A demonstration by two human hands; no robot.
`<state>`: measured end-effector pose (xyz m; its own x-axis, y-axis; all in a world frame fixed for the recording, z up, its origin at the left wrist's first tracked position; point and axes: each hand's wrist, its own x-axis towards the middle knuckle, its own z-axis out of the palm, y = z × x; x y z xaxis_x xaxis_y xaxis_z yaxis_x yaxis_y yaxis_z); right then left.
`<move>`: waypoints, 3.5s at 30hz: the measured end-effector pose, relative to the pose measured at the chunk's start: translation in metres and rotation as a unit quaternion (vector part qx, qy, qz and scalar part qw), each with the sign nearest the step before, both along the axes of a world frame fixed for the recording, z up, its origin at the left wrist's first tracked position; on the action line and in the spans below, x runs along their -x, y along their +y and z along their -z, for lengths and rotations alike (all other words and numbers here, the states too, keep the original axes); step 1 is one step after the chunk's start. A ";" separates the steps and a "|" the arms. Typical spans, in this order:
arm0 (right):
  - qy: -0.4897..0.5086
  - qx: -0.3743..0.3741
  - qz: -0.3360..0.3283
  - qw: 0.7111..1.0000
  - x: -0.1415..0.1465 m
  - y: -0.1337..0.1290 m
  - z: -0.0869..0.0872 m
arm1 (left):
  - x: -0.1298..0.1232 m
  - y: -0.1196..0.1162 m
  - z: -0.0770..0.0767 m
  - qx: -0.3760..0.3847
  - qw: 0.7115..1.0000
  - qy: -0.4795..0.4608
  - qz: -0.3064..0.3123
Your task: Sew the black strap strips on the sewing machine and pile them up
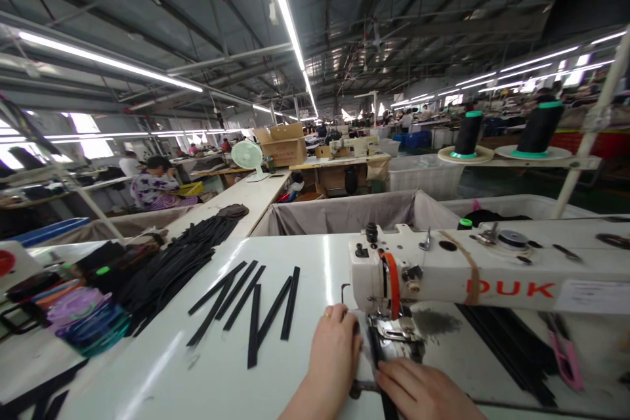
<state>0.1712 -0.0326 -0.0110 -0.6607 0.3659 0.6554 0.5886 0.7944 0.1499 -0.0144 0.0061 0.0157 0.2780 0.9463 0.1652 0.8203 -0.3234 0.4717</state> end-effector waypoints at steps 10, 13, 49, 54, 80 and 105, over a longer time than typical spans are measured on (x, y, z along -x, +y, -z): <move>-0.018 -0.046 0.046 0.998 -0.001 -0.003 0.019 | -0.006 0.006 0.048 -0.051 0.993 0.031 0.099; -0.015 -0.049 0.042 0.998 0.000 -0.002 0.021 | -0.006 0.009 0.053 -0.057 0.992 0.033 0.104; -0.030 0.064 0.038 0.997 -0.003 -0.001 -0.002 | -0.019 0.007 0.047 -0.057 0.992 0.076 0.089; -0.020 0.077 0.045 0.996 -0.001 0.005 -0.005 | -0.019 0.009 0.043 -0.062 0.993 0.038 0.088; -0.001 0.191 0.041 0.981 -0.011 0.014 -0.008 | -0.017 -0.006 0.020 -0.045 0.996 0.035 0.074; -0.025 0.194 0.089 0.977 -0.006 0.013 -0.006 | -0.017 -0.007 0.011 -0.052 0.997 0.012 0.057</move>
<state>0.1769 -0.0199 -0.0051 -0.5920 0.6920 0.4132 0.7218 0.6833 -0.1101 0.0030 -0.0013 0.0047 0.3871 0.8866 0.2530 0.7864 -0.4608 0.4114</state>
